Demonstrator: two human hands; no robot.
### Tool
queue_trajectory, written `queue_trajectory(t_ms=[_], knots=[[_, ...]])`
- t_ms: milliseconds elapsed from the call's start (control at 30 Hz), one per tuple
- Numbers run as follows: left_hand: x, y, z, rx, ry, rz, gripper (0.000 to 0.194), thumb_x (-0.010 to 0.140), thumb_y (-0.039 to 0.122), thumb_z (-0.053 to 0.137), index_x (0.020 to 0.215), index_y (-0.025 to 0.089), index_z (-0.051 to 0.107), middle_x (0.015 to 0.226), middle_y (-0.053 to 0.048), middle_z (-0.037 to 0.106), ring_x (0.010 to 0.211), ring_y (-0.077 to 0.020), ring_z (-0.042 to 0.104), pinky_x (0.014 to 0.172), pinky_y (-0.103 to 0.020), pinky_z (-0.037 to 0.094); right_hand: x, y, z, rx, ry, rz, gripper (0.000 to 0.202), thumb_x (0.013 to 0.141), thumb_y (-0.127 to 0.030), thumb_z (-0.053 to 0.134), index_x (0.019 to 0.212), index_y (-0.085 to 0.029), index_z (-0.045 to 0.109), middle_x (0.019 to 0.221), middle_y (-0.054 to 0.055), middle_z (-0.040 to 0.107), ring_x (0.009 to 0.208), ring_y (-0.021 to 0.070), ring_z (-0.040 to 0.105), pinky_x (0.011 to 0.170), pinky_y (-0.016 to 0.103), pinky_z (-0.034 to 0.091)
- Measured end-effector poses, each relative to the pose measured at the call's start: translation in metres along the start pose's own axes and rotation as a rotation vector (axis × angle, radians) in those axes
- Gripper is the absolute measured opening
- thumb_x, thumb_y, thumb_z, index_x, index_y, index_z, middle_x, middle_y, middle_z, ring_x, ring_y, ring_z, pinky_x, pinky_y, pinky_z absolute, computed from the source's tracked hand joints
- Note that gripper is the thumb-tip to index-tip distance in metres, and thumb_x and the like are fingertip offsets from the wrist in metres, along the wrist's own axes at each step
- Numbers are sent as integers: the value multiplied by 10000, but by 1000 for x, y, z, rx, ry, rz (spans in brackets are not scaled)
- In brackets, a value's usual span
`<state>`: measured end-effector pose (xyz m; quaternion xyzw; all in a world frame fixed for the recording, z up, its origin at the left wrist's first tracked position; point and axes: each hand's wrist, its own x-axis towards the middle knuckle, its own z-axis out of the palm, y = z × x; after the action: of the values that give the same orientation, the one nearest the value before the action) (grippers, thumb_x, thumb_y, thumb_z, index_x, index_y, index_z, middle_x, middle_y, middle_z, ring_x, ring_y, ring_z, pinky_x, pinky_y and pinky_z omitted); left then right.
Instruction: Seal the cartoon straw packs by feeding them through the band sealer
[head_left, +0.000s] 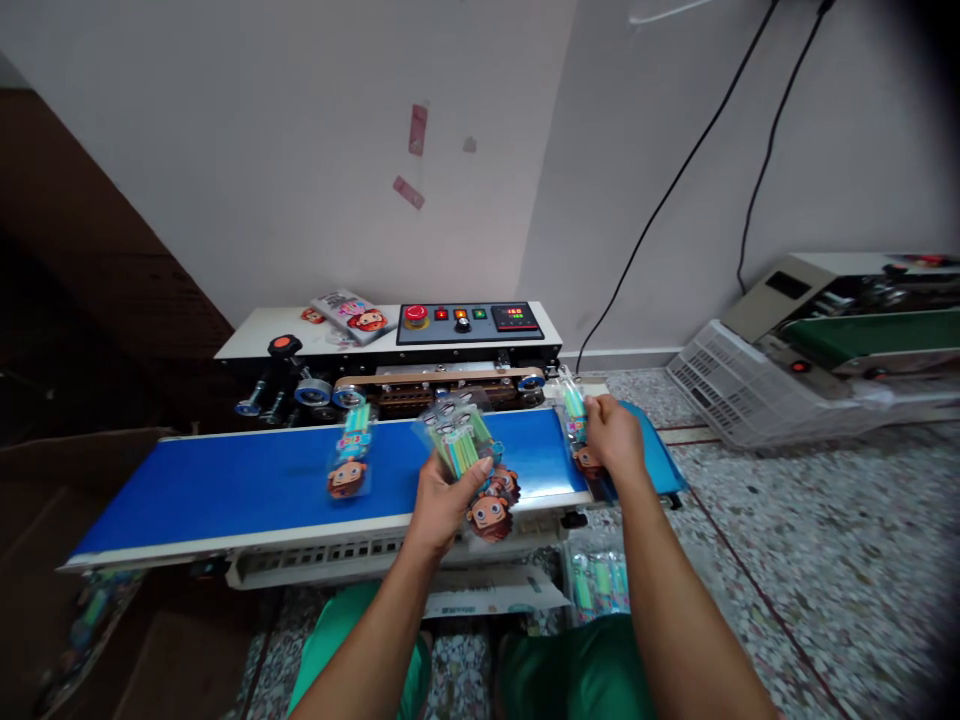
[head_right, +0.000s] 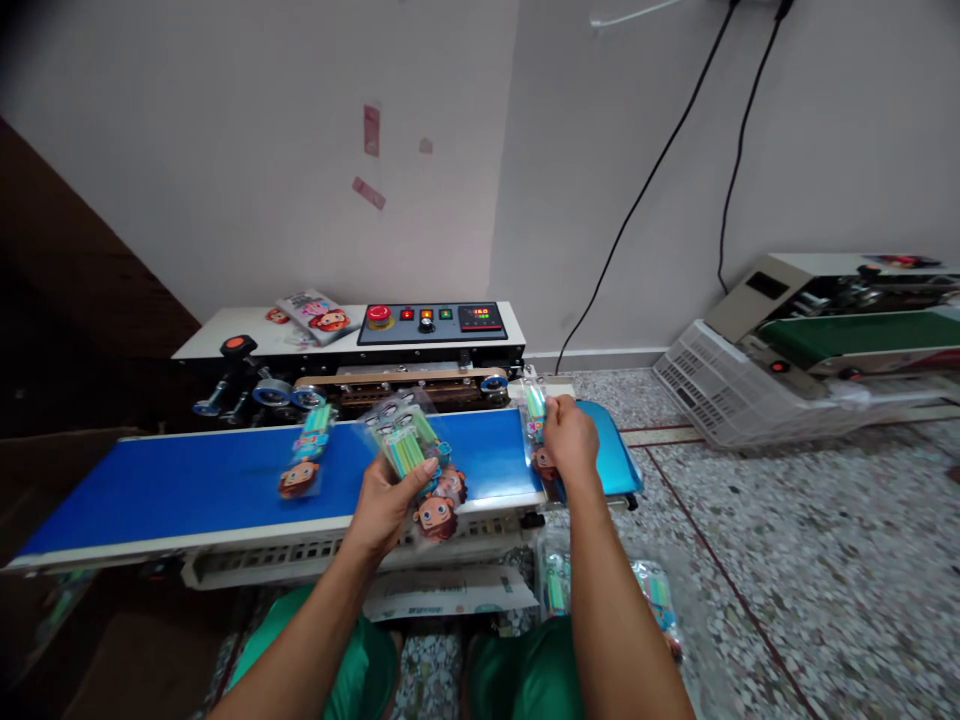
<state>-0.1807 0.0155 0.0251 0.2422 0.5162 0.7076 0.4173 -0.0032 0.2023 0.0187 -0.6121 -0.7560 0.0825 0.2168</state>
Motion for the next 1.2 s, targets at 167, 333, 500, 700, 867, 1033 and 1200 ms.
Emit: queue_trajectory(t_ms=[167,333,500,700,867,1033,1200], knots=[[0,-5,-1,59,-67,-33,334,669,294,757,954,148,664,893,-66,731,785,-195,674,741,-289,503,-1,-22,12,-57,-92,-28,367,935,-355,336,928,-133,628,762,124,664,675,201,571,571,279,259],[1,-4,0,62,-59,1,360,684,290,744,993,134,647,932,-81,734,821,-212,680,773,-306,506,-15,-51,7,329,-54,-147,401,926,-431,355,1005,-141,620,829,111,677,763,215,597,652,276,358],[2,-1,3,30,-25,35,397,677,276,748,1031,134,637,994,-84,722,886,-221,667,831,-322,495,-48,-83,-9,1016,-345,-241,354,852,-488,491,1010,-209,641,882,26,666,767,173,588,685,266,436],[1,-3,-1,21,35,-1,375,640,295,775,960,144,651,890,-60,725,801,-200,668,754,-295,504,-56,-86,-13,1089,-68,-138,287,859,-477,480,844,-213,590,748,-18,583,670,123,512,610,221,413],[3,-1,-3,6,12,9,404,635,294,778,972,159,599,824,-39,708,726,-191,679,704,-303,515,-25,-34,-16,758,90,52,359,894,-501,358,927,-208,562,687,-4,573,545,129,479,524,237,365],[1,0,0,-87,-34,-32,410,642,265,775,988,166,579,807,-24,693,701,-193,686,642,-293,521,-6,-6,-4,111,76,45,307,907,-323,363,912,-144,612,749,96,631,679,196,546,594,280,314],[0,-3,3,-117,-3,-59,370,608,262,796,924,153,637,842,-38,701,743,-194,682,699,-311,525,-3,-24,12,-73,-68,78,322,930,-314,340,992,-137,602,783,130,656,697,211,587,602,285,303]])
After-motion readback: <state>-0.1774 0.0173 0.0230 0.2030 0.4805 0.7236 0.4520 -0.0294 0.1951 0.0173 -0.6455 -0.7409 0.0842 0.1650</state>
